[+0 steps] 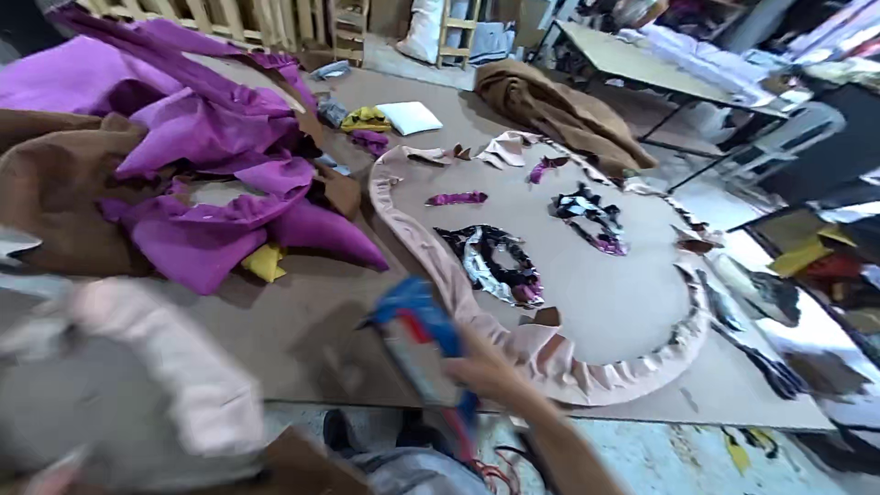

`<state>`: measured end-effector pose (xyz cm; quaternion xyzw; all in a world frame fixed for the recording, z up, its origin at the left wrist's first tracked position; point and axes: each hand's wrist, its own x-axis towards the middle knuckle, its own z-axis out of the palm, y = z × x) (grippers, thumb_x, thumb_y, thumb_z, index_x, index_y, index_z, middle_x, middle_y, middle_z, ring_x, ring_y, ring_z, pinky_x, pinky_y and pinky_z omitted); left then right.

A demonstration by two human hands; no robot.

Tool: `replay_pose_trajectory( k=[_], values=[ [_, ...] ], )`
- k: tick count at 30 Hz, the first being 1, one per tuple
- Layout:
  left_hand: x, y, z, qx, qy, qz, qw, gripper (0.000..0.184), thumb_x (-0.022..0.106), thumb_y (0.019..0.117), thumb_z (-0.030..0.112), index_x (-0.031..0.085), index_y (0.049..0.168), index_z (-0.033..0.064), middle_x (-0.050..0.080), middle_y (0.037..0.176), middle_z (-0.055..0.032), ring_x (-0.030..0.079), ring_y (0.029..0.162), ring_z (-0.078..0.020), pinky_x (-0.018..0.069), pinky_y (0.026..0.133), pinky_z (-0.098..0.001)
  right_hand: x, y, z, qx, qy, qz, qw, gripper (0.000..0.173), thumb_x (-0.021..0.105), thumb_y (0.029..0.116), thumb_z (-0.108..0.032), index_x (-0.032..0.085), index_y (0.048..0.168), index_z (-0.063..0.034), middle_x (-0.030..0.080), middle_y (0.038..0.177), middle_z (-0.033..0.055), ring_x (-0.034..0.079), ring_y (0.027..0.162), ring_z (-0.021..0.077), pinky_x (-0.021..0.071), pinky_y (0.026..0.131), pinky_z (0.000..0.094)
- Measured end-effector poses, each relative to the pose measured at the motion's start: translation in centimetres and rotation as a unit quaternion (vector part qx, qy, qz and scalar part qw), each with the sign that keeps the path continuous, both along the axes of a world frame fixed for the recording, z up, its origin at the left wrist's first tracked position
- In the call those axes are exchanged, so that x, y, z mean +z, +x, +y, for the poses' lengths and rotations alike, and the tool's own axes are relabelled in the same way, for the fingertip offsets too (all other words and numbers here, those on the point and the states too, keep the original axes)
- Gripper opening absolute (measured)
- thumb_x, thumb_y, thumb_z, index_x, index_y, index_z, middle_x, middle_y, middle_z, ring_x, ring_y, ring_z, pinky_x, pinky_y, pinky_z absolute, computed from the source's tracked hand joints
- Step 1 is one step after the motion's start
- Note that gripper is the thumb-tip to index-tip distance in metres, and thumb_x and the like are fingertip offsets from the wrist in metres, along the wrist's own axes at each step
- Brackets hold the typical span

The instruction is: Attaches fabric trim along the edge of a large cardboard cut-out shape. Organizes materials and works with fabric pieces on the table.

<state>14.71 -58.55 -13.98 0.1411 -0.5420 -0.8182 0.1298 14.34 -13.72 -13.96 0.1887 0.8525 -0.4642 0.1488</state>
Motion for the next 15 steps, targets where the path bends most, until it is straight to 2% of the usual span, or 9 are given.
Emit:
replay_pose_trajectory(
  k=[1,2,3,5,6,8,10,13,15],
  values=[
    [0.1,-1.5,2.8,0.001,0.032,-0.055,0.998,0.022,0.045,0.1024,0.011,0.067,0.103,0.0113,0.075,0.094,0.0030,0.072,0.090,-0.0073,0.0620,0.083,-0.0310,0.6,2.8,3.6,-0.049,-0.010,0.019,0.999,0.057,0.081,0.0752,-0.017,0.063,0.130,-0.0115,0.073,0.103,0.0085,0.072,0.087,0.0218,0.0624,0.076,0.0476],
    [0.0,-3.1,6.0,-0.001,0.054,-0.103,0.993,0.022,0.043,0.1004,0.010,0.065,0.100,0.0116,0.075,0.086,0.0032,0.072,0.080,-0.0062,0.0633,0.073,-0.0292,1.2,5.2,7.2,-0.100,0.003,0.038,0.994,0.057,0.078,0.0726,-0.014,0.063,0.128,-0.0081,0.073,0.099,0.0095,0.071,0.082,0.0227,0.0614,0.071,0.0471],
    [-0.5,-4.7,8.8,-0.021,0.068,-0.135,0.988,0.018,0.043,0.0988,0.009,0.059,0.107,0.0090,0.073,0.085,0.0003,0.072,0.076,-0.0085,0.0635,0.068,-0.0311,1.9,7.2,10.9,-0.153,0.026,0.051,0.987,0.057,0.076,0.0708,-0.013,0.061,0.125,-0.0047,0.071,0.093,0.0106,0.070,0.074,0.0234,0.0598,0.063,0.0462],
    [-2.4,-7.1,13.7,-0.099,0.107,-0.155,0.977,0.024,0.048,0.0981,0.006,0.054,0.121,0.0043,0.073,0.093,-0.0073,0.074,0.082,-0.0152,0.0644,0.071,-0.0368,3.5,10.1,17.5,-0.252,0.102,0.047,0.961,0.058,0.074,0.0702,-0.011,0.057,0.125,-0.0017,0.066,0.085,0.0122,0.066,0.063,0.0238,0.0577,0.055,0.0455],
    [-3.3,-7.9,16.1,-0.135,0.118,-0.160,0.971,0.027,0.049,0.0982,0.004,0.053,0.125,0.0035,0.072,0.096,-0.0097,0.074,0.084,-0.0172,0.0642,0.072,-0.0382,4.2,11.1,20.4,-0.290,0.135,0.034,0.947,0.057,0.073,0.0741,-0.007,0.056,0.128,-0.0017,0.066,0.086,0.0143,0.066,0.062,0.0249,0.0575,0.056,0.0463],
    [-4.6,-9.0,20.4,-0.175,0.118,-0.168,0.963,0.027,0.051,0.0986,0.003,0.053,0.126,0.0022,0.072,0.100,-0.0124,0.074,0.087,-0.0193,0.0643,0.074,-0.0396,4.2,11.9,25.8,-0.347,0.168,0.025,0.922,0.055,0.072,0.0813,-0.002,0.055,0.134,-0.0028,0.066,0.091,0.0198,0.066,0.066,0.0292,0.0570,0.060,0.0515],
    [-5.6,-9.7,23.7,-0.182,0.101,-0.176,0.962,0.029,0.053,0.0989,0.002,0.053,0.127,-0.0004,0.071,0.101,-0.0151,0.074,0.088,-0.0218,0.0642,0.075,-0.0412,2.8,11.5,30.5,-0.381,0.161,0.027,0.910,0.054,0.071,0.0818,-0.002,0.055,0.133,-0.0031,0.065,0.092,0.0203,0.064,0.067,0.0293,0.0550,0.061,0.0519],
    [-6.5,-10.3,27.6,-0.154,0.066,-0.182,0.969,0.025,0.054,0.0979,0.000,0.054,0.123,-0.0026,0.071,0.098,-0.0152,0.073,0.085,-0.0213,0.0634,0.074,-0.0400,-0.2,9.3,36.0,-0.396,0.133,0.021,0.908,0.050,0.070,0.0827,-0.003,0.054,0.130,-0.0003,0.063,0.093,0.0194,0.062,0.067,0.0274,0.0542,0.061,0.0502],
    [-6.6,-10.4,29.2,-0.124,0.046,-0.188,0.973,0.020,0.052,0.0985,-0.001,0.055,0.118,-0.0018,0.070,0.092,-0.0121,0.072,0.079,-0.0180,0.0632,0.070,-0.0367,-2.6,7.9,39.1,-0.373,0.164,0.005,0.913,0.046,0.074,0.0820,-0.005,0.058,0.125,0.0026,0.064,0.095,0.0254,0.063,0.074,0.0360,0.0517,0.066,0.0592]
  ],
)
